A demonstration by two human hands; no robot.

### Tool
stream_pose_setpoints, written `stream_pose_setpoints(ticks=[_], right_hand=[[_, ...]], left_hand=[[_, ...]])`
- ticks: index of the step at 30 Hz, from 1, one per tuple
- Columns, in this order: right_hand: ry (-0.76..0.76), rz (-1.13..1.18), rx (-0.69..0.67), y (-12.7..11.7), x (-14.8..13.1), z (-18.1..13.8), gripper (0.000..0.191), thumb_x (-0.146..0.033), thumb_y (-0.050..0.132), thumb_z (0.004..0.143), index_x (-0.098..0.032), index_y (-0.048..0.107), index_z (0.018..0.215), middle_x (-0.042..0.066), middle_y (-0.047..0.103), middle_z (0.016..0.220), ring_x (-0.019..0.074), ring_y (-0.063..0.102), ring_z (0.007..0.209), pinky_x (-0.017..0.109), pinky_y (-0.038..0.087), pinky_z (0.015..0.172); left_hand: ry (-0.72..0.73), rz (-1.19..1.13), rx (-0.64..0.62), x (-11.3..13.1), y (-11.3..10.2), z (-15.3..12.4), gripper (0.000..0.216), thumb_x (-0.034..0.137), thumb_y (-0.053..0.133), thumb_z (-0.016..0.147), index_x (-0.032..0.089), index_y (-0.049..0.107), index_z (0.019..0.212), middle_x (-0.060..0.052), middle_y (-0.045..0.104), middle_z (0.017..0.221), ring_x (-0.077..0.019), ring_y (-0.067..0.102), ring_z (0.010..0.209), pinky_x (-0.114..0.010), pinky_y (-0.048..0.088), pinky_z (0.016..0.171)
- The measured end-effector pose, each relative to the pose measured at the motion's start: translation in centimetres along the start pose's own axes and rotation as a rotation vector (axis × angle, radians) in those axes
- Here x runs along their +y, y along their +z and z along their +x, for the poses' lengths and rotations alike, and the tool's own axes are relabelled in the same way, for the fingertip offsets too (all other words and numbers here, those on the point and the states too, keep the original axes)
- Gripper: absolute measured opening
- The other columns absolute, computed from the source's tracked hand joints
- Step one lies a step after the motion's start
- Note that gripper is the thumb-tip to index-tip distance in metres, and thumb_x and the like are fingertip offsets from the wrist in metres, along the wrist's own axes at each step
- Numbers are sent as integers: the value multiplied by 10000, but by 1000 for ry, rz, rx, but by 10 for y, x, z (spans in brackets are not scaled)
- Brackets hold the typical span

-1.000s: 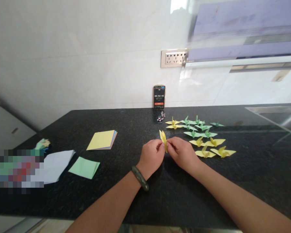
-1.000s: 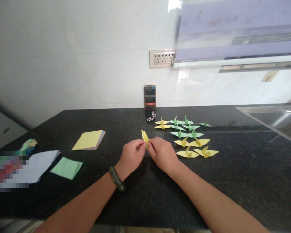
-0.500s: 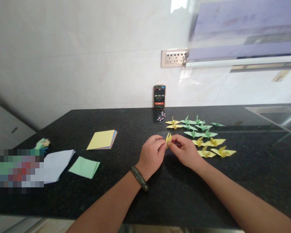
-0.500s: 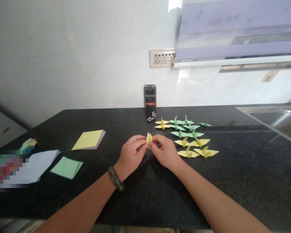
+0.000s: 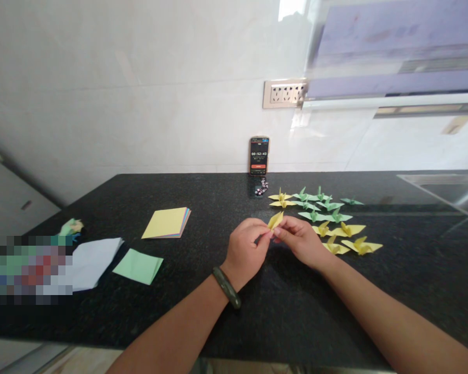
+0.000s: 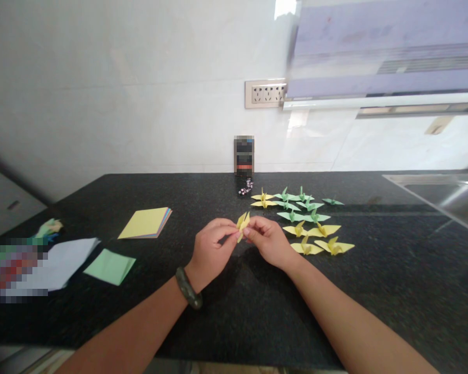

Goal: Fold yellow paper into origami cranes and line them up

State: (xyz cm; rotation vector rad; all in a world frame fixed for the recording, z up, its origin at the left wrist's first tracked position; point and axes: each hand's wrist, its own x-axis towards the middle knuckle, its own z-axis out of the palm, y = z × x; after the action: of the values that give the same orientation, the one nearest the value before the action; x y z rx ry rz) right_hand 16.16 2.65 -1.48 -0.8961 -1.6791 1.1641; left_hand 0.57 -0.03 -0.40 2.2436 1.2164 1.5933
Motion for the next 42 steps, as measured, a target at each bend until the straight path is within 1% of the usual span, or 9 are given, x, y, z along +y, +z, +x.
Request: stream_pose_setpoints(ticks=[5, 10, 14, 17, 21, 26, 29, 33, 42], right_hand=[[15, 21, 0, 1, -2, 0, 205, -356, 588, 758, -161, 563, 698, -8, 563, 622, 105, 505, 576, 251, 424, 591], [27, -13, 11, 2, -3, -1, 233, -380, 576, 763, -162, 549, 687, -14, 542, 596, 104, 491, 561, 242, 409, 568], [35, -63, 35, 2, -4, -2, 246, -385, 558, 771, -156, 553, 680, -19, 522, 573, 98, 467, 537, 236, 391, 545], [51, -95, 78, 4, -3, -3, 234, -376, 570, 758, -157, 556, 675, -25, 515, 550, 91, 445, 504, 229, 374, 509], [78, -134, 137, 6, -3, -4, 234, -369, 585, 735, -157, 555, 641, -31, 505, 517, 84, 424, 464, 220, 342, 462], [96, -144, 138, 9, -5, -4, 252, -385, 595, 717, -158, 558, 614, -34, 492, 495, 81, 416, 451, 220, 334, 447], [108, -68, 117, 11, -4, -3, 240, -398, 596, 718, -161, 571, 693, -31, 513, 524, 85, 439, 455, 224, 354, 446], [104, 54, 146, 13, -3, -2, 236, -371, 622, 705, -179, 524, 800, -53, 503, 536, 83, 449, 451, 220, 371, 444], [152, 70, 137, 12, -9, -2, 232, -376, 618, 707, -154, 562, 747, -35, 520, 547, 74, 447, 457, 215, 377, 442]], left_hand=[[-98, -57, 8, 0, 0, -2, 116, 131, 532, 752, 161, 639, 718, -51, 666, 757, -137, 610, 736, -263, 497, 707], [-451, -346, 11, -2, 5, -2, 237, 175, 579, 719, 150, 604, 953, -36, 672, 756, -123, 624, 653, -242, 509, 632], [-652, -659, -84, -3, 8, 2, 257, 214, 613, 696, 115, 629, 933, -53, 682, 729, -138, 628, 629, -260, 506, 625], [-623, -638, -161, -4, 7, 2, 226, 275, 593, 726, 123, 674, 873, -70, 697, 780, -164, 634, 686, -276, 497, 652], [-585, -473, -113, -8, 6, -2, 249, 335, 618, 710, 143, 695, 849, -70, 702, 813, -175, 629, 713, -268, 481, 642], [-690, -543, -123, -7, 7, -1, 248, 352, 686, 634, 124, 694, 730, -44, 672, 651, -128, 579, 563, -232, 449, 536], [-825, -608, -110, -3, 7, 3, 232, 340, 700, 614, 112, 666, 636, -14, 610, 523, -91, 528, 475, -204, 420, 477], [-937, -688, -44, 0, 7, 6, 168, 267, 682, 627, 104, 641, 629, -11, 600, 510, -78, 532, 468, -187, 420, 475], [-894, -746, -43, -4, 9, 3, 166, 268, 645, 659, 104, 626, 670, -7, 598, 543, -71, 532, 497, -184, 403, 500]])
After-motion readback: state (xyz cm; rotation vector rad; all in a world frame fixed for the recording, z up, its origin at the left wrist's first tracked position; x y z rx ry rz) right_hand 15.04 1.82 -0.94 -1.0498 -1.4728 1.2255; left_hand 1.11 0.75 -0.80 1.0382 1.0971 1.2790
